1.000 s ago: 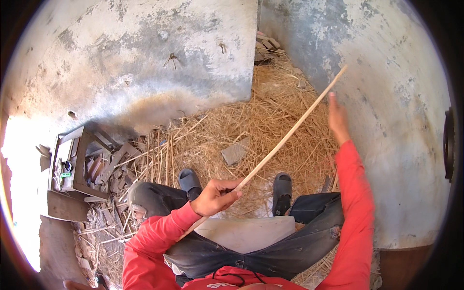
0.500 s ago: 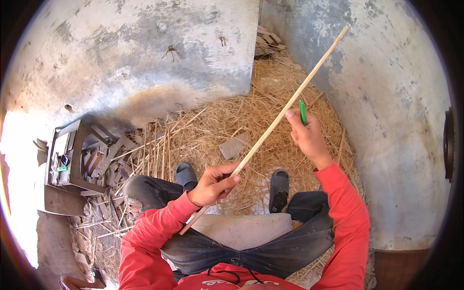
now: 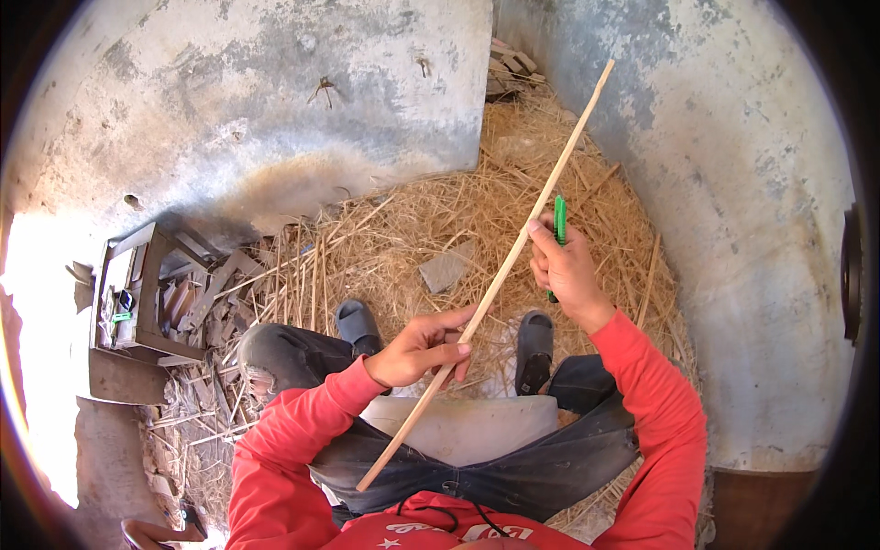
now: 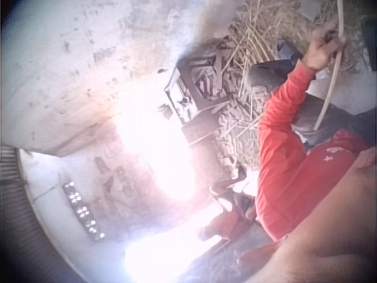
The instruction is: The person strips bark or shavings from a long wood stick using a small green utility knife while seated.
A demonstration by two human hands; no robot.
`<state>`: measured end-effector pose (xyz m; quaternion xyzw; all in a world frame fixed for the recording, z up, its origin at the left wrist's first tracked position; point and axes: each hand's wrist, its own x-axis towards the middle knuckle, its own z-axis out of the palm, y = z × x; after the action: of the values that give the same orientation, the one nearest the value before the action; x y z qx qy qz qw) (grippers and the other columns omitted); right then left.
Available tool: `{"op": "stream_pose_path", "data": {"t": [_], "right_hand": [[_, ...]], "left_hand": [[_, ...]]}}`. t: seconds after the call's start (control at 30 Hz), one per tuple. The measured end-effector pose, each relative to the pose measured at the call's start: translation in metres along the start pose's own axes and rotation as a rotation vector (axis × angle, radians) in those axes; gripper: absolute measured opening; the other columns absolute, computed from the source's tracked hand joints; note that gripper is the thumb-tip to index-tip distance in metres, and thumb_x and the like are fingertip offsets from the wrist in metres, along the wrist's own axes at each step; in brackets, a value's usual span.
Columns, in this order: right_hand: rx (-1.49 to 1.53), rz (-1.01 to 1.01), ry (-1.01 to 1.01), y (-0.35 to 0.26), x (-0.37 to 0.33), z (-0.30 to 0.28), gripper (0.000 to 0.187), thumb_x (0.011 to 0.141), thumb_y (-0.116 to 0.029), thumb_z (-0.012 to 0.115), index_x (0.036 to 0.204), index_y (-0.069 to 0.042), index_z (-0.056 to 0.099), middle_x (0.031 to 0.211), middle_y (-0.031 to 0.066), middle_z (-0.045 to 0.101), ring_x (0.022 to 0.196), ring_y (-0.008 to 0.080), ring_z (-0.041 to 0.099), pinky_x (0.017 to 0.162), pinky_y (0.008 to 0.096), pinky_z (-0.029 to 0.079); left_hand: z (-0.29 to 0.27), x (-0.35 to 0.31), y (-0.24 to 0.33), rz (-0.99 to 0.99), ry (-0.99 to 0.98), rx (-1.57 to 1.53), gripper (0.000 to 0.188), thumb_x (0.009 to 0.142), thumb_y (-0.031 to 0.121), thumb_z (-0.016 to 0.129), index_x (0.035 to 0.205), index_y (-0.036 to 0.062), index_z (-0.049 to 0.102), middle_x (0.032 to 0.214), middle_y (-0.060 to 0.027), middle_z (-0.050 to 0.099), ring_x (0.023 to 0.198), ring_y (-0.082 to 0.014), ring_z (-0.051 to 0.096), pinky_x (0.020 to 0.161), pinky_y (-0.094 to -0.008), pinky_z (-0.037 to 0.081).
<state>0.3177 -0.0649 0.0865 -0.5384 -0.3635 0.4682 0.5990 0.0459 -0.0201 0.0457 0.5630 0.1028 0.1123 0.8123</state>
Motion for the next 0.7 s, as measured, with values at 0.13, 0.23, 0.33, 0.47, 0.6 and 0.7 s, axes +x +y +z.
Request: {"op": "stream_pose_path", "data": {"t": [0.13,0.23,0.33,0.47,0.6,0.7], "right_hand": [[0.047,0.020,-0.012,-0.002,-0.006,0.004,0.019,0.109,-0.028,0.063,0.103,-0.010,0.061,0.062,-0.0083,0.037,0.046,0.0043,0.034,0.044,0.0251,0.027],[-0.065,-0.033,-0.009,0.001,-0.007,0.007,0.028,0.109,-0.034,0.062,0.107,-0.007,0.066,0.061,-0.0063,0.043,0.046,0.0073,0.040,0.045,0.0284,0.031],[-0.564,-0.328,-0.061,0.000,-0.011,0.014,0.048,0.108,-0.049,0.057,0.112,-0.003,0.070,0.061,0.0010,0.053,0.047,0.0159,0.048,0.047,0.0355,0.039],[-1.061,-0.281,-0.224,0.003,-0.047,0.038,0.068,0.105,-0.064,0.049,0.107,-0.002,0.076,0.060,0.0186,0.062,0.053,0.0378,0.064,0.054,0.0490,0.050],[-1.215,-0.342,-0.206,0.014,-0.047,0.045,0.068,0.106,-0.062,0.047,0.102,-0.002,0.079,0.059,0.0235,0.063,0.058,0.0443,0.067,0.053,0.0535,0.051],[-1.136,-0.312,-0.023,0.010,-0.019,0.034,0.069,0.107,-0.063,0.046,0.100,-0.002,0.079,0.058,0.0238,0.062,0.056,0.0440,0.066,0.051,0.0530,0.051]], "left_hand": [[0.009,0.004,0.016,-0.027,0.065,-0.055,0.058,0.111,0.018,0.054,0.164,0.0046,0.036,0.072,-0.0021,0.063,0.057,-0.0090,0.061,0.055,-0.0230,0.049],[0.004,0.004,0.013,-0.012,0.088,-0.055,0.056,0.112,0.018,0.057,0.164,0.0065,0.040,0.071,0.0019,0.057,0.057,-0.0059,0.053,0.054,-0.0240,0.044],[-0.002,0.002,0.002,0.050,0.219,-0.019,0.051,0.111,0.017,0.060,0.159,0.0058,0.048,0.067,0.0059,0.049,0.055,-0.0037,0.044,0.051,-0.0231,0.037],[-0.006,0.005,-0.001,0.112,0.340,0.050,0.048,0.109,0.013,0.061,0.156,0.0053,0.053,0.062,0.0070,0.045,0.052,-0.0030,0.039,0.049,-0.0233,0.032],[-0.007,0.003,-0.001,0.091,0.373,0.004,0.048,0.108,0.008,0.060,0.155,0.0047,0.054,0.061,0.0065,0.045,0.051,-0.0034,0.038,0.049,-0.0236,0.032],[-0.007,0.001,0.000,0.083,0.369,0.016,0.049,0.106,0.005,0.059,0.155,0.0032,0.054,0.060,0.0067,0.044,0.049,-0.0036,0.036,0.047,-0.0235,0.030]]}}
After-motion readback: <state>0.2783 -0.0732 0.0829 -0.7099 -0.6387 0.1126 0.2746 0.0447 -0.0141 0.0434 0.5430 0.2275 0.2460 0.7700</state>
